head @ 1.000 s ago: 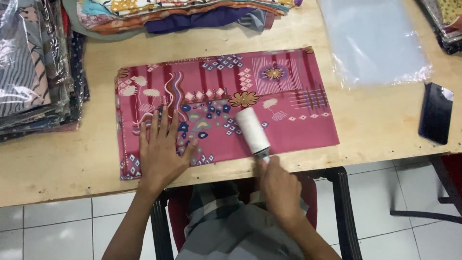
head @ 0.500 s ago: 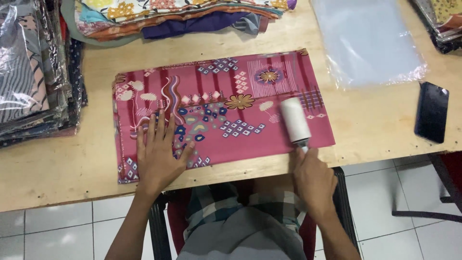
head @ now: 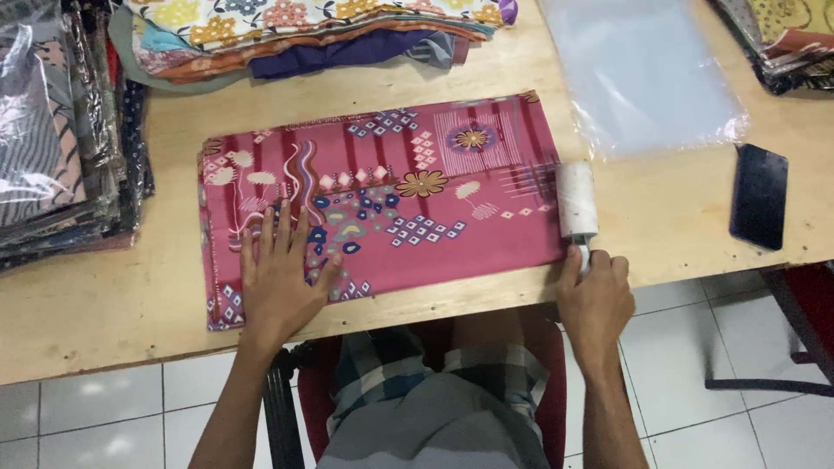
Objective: The person unfolds a piece of patterned pink fabric on a wooden table and uses a lint roller to clean both sides of it.
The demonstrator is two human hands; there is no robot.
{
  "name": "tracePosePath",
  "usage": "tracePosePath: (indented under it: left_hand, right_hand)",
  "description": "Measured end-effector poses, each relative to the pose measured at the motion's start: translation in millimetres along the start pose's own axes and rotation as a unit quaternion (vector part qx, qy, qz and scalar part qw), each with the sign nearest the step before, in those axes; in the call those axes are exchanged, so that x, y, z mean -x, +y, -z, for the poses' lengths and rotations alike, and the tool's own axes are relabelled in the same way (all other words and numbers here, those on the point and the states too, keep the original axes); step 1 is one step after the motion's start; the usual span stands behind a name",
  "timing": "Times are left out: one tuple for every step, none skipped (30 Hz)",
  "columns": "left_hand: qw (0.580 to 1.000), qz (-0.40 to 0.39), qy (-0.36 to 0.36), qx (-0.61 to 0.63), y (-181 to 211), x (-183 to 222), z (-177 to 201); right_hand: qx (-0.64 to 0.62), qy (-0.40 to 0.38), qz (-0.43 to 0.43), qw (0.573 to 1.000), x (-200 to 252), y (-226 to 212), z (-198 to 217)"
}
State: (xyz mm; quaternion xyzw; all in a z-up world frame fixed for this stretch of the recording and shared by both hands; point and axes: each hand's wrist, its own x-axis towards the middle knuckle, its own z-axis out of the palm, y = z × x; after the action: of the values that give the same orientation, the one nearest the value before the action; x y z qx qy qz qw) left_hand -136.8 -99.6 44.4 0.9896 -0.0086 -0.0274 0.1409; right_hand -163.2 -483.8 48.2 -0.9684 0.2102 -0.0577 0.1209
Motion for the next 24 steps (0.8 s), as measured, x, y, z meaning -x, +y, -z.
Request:
tracePosePath:
  left_hand:
    - [1.0,0.0,-0.001,-0.001,-1,0,-1]
    - [1.0,0.0,-0.001,-0.002,-3,-1,-2]
    - [1.0,0.0,0.0,-0.002,-2,-2,-1]
    - [1.0,0.008,-0.008,0.003,-2,-3,-1]
    - [1.0,0.015,-0.016,0.009,-2,-4,0]
    - [1.0,0.015,-0.016,0.008,5,-5,0]
    - [1.0,0.01,0.006,0.006,12,-7,1]
    - [1.0,0.005,0.027,0.004,19,-8,1]
    - [1.0,0.005,0.026,0.004,24,-9,-1]
    - [1.0,-0.003,-0.007,0.004,30,-12,-3]
    - [0.999,-0.012,-0.04,0.004,35,-14,-4]
    - [0.999,-0.013,-0.039,0.004,34,-14,-10]
    - [0.999,-0.04,-0.01,0.007,32,-14,-16]
    - [0.998,-0.066,0.017,0.009,28,-13,-21]
    - [0.998,-0.066,0.016,0.008,26,-13,-21]
    - [0.998,-0.063,0.014,0.001,26,-14,-22]
    - [0.998,-0.061,0.012,-0.006,26,-15,-24]
    - [0.998,-0.059,0.012,-0.005,25,-15,-23]
    - [0.998,-0.061,0.016,-0.003,24,-15,-23]
    - [0.998,-0.067,0.018,0.001,25,-15,-23]
    - [0.998,-0.068,0.016,0.003,26,-15,-24]
    - [0.998,-0.057,0.02,0.0,27,-15,-25]
    - [0.999,-0.045,0.025,-0.003,27,-14,-25]
    - [0.999,-0.045,0.024,-0.002,28,-14,-24]
  right_hand:
    - [-0.053,0.018,0.004,0.998,1,2,-7]
    - [-0.108,0.036,0.009,0.994,2,2,-14]
    - [-0.108,0.037,0.01,0.993,8,0,-22]
    - [-0.124,0.062,0.076,0.987,15,-2,-30]
    - [-0.139,0.086,0.142,0.976,22,-4,-38]
    - [-0.14,0.086,0.142,0.976,31,-23,-30]
    - [-0.179,0.035,0.172,0.968,40,-41,-23]
    - [-0.216,-0.016,0.201,0.955,50,-59,-15]
    - [-0.216,-0.017,0.2,0.955,61,-67,-29]
    - [-0.207,-0.049,0.211,0.954,71,-75,-44]
    - [-0.199,-0.08,0.221,0.951,80,-83,-58]
    - [-0.199,-0.08,0.221,0.951,86,-90,-64]
    - [-0.16,-0.063,0.247,0.954,91,-97,-70]
    - [-0.121,-0.047,0.273,0.953,98,-105,-76]
    - [-0.123,-0.048,0.273,0.953,98,-106,-75]
    - [-0.124,-0.047,0.273,0.953,96,-106,-73]
    - [-0.126,-0.045,0.274,0.952,94,-106,-71]
    - [-0.126,-0.047,0.275,0.952,90,-104,-71]
    - [-0.125,-0.053,0.278,0.951,85,-101,-71]
    - [-0.122,-0.059,0.278,0.951,81,-97,-70]
    - [-0.12,-0.06,0.276,0.952,76,-91,-70]
    - [-0.089,-0.052,0.281,0.954,71,-86,-70]
    - [-0.058,-0.044,0.286,0.955,66,-81,-70]
    - [-0.057,-0.044,0.287,0.955,62,-76,-70]
